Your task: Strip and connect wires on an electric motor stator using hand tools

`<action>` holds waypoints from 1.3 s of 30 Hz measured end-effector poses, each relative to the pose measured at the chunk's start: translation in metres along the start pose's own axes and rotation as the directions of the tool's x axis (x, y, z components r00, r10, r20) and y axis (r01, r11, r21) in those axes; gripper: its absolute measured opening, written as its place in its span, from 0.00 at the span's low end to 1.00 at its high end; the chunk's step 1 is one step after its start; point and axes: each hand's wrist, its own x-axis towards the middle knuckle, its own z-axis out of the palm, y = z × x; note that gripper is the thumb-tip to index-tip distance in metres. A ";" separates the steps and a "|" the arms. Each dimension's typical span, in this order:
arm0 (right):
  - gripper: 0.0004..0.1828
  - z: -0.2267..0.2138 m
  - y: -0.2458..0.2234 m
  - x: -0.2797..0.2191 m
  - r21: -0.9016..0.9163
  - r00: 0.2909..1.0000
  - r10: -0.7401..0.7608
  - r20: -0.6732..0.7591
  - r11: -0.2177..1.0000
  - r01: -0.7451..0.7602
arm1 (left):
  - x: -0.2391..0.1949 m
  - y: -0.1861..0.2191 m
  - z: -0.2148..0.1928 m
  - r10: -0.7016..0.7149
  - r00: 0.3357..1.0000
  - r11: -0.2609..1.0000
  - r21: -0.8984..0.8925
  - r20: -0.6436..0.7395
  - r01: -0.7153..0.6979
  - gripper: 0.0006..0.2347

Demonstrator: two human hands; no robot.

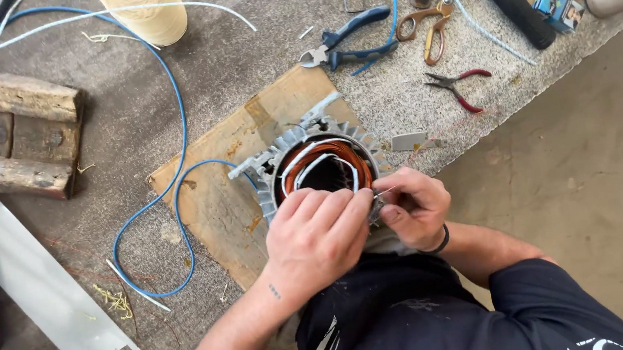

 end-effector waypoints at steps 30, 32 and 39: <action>0.24 -0.137 0.066 -0.007 -0.753 0.867 0.066 0.494 0.531 0.389 | 0.036 0.124 0.021 -0.249 0.961 0.756 0.644 0.123 0.114 0.20; 0.25 -0.152 0.068 -0.016 -0.730 0.839 0.049 0.543 0.522 0.442 | 0.046 0.131 0.034 -0.328 0.929 0.743 0.655 0.170 0.142 0.25; 0.17 -0.223 0.139 -0.045 -0.528 0.670 -0.317 0.672 0.429 0.733 | 0.001 0.140 0.079 -0.170 0.985 0.918 0.365 0.006 0.156 0.08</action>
